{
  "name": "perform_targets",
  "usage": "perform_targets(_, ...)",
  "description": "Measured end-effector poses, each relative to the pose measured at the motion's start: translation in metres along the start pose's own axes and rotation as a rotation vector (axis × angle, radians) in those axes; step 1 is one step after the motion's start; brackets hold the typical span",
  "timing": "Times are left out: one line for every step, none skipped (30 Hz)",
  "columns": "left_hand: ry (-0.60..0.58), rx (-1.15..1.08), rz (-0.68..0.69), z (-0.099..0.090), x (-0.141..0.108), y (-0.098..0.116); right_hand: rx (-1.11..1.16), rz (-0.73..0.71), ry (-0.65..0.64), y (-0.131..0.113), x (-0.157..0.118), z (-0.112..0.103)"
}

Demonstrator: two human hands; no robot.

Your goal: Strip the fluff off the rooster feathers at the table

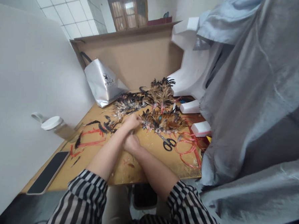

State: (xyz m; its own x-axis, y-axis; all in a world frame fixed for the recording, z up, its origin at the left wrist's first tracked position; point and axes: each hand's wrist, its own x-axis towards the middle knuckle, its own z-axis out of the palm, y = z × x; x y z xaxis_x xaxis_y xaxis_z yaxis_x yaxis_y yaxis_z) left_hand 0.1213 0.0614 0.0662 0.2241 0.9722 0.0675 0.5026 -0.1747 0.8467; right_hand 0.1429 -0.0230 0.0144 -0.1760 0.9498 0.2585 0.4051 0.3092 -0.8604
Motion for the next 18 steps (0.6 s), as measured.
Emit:
perform_targets(0.001, -0.012, 0.016, -0.012, -0.004, 0.003, -0.051, -0.009, 0.001, 0.002, 0.000, 0.001)
perform_targets(0.007, -0.040, 0.032, -0.024, -0.009, 0.006, -0.111, -0.018, 0.013, 0.004, 0.000, 0.001)
perform_targets(0.013, -0.076, 0.043, -0.036, -0.016, 0.007, -0.167, -0.025, 0.038, 0.006, 0.001, 0.000)
perform_targets(0.012, -0.112, 0.051, -0.047, -0.024, 0.006, -0.238, -0.035, 0.074, 0.007, 0.002, -0.001)
perform_targets(0.017, -0.147, 0.066, -0.058, -0.032, 0.003, -0.256, -0.032, 0.119, 0.009, 0.004, -0.001)
perform_targets(0.045, -0.181, 0.069, -0.066, -0.042, -0.002, -0.248, -0.031, 0.161, 0.011, 0.006, -0.002)
perform_targets(0.069, -0.224, 0.073, -0.074, -0.051, -0.009, -0.226, -0.029, 0.196, 0.014, 0.008, -0.003)
perform_targets(0.081, -0.271, 0.076, -0.079, -0.059, -0.018, -0.198, -0.009, 0.228, 0.017, 0.011, -0.004)
perform_targets(0.102, -0.321, 0.068, -0.084, -0.067, -0.029, -0.162, 0.010, 0.251, 0.020, 0.013, -0.005)
perform_targets(0.126, -0.367, 0.041, -0.086, -0.073, -0.040, -0.124, 0.028, 0.263, 0.023, 0.016, -0.006)
perform_targets(0.166, -0.409, 0.015, -0.088, -0.078, -0.051, -0.089, 0.038, 0.283, 0.026, 0.018, -0.007)
perform_targets(0.210, -0.451, -0.001, -0.088, -0.081, -0.061, -0.058, 0.049, 0.309, 0.029, 0.020, -0.008)
perform_targets(0.248, -0.508, -0.009, -0.087, -0.083, -0.071, -0.033, 0.054, 0.333, 0.032, 0.022, -0.010)
perform_targets(0.262, -0.578, -0.013, -0.086, -0.083, -0.079, -0.015, 0.062, 0.349, 0.034, 0.023, -0.011)
perform_targets(0.270, -0.644, -0.015, -0.085, -0.083, -0.086, 0.001, 0.062, 0.344, 0.037, 0.024, -0.013)
perform_targets(0.275, -0.713, -0.018, -0.084, -0.083, -0.093, 0.013, 0.056, 0.322, 0.039, 0.026, -0.015)
perform_targets(0.273, -0.787, -0.017, -0.083, -0.082, -0.098, 0.021, 0.051, 0.296, 0.042, 0.027, -0.016)
perform_targets(0.266, -0.864, -0.014, -0.083, -0.082, -0.103, 0.023, 0.052, 0.267, 0.044, 0.028, -0.017)
